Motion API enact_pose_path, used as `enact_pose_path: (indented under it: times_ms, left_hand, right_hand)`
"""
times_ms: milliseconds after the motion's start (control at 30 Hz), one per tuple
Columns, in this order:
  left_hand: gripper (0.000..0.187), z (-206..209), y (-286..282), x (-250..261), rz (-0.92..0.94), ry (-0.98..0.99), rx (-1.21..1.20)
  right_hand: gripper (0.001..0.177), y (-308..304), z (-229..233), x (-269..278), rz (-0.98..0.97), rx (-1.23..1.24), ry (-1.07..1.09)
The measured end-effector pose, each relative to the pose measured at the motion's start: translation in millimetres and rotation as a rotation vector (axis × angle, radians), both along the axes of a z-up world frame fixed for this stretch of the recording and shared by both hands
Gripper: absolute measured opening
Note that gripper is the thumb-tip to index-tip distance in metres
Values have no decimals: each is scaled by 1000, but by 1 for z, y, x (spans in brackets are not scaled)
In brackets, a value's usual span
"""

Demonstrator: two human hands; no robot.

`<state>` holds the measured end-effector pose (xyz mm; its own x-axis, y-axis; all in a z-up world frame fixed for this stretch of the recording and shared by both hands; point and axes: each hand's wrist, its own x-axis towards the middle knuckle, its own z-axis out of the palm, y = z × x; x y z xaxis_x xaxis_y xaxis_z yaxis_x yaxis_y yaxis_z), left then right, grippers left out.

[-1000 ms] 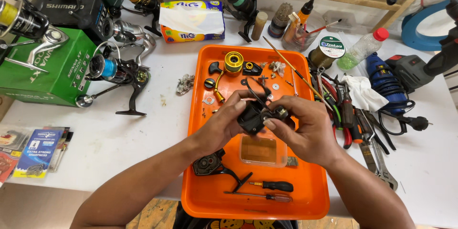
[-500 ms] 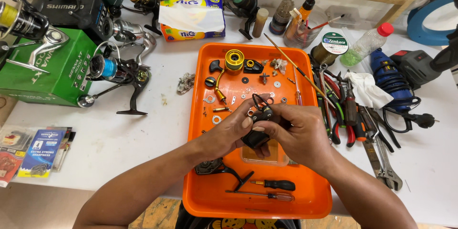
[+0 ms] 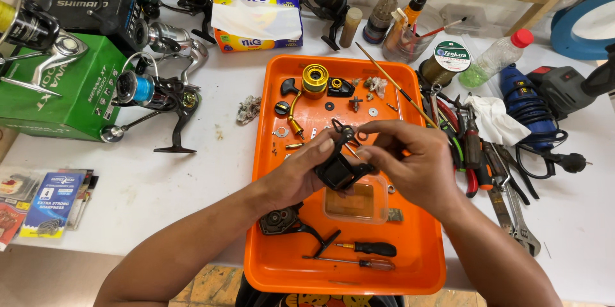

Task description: The person cleans a disassembled fishing reel spool using a brush and liquid, then wipes it with a tissue. The person then uses a screwdriver to adjust a component on the reel body.

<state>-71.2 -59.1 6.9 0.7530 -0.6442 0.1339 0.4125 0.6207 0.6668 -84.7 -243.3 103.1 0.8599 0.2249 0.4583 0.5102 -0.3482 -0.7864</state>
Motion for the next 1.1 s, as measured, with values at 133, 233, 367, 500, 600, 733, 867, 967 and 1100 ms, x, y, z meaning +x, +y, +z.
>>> enact_pose_path:
  times_ms: [133,233,367,500,600,733,867,967,1100]
  left_hand:
    - [58,9,11,10,11,4,18]
    - [71,24,21,17,27,12,64]
    - [73,29,33,31,124,-18,64]
    - [73,23,37,38,196,-9,53]
    - [83,22,39,39,193,-14,22]
    - [82,18,38,41,206,-60,0]
    - [92,19,37,41,205,-70,-35]
    - [91,27,43,42,180,-74,42]
    - [84,19,46,46,162,-87,61]
  right_hand:
    - [25,-30,-13,18,-65,-59,-48]
    - [18,-56,-31,34,-175,-157,-97]
    - [10,-71,-42,50,-240,-275,-87]
    - [11,-75,-52,62,-178,-448,-145]
    - [10,-89,-72,71,-316,-699,-264]
    - [17,-94,-94,73,-462,-904,-249]
    - [20,-101,-86,72,-456,-925,-196]
    - [17,-104,-60,66,-474,-915,-133]
    - [10,-96,-32,58,-420,-858,-38]
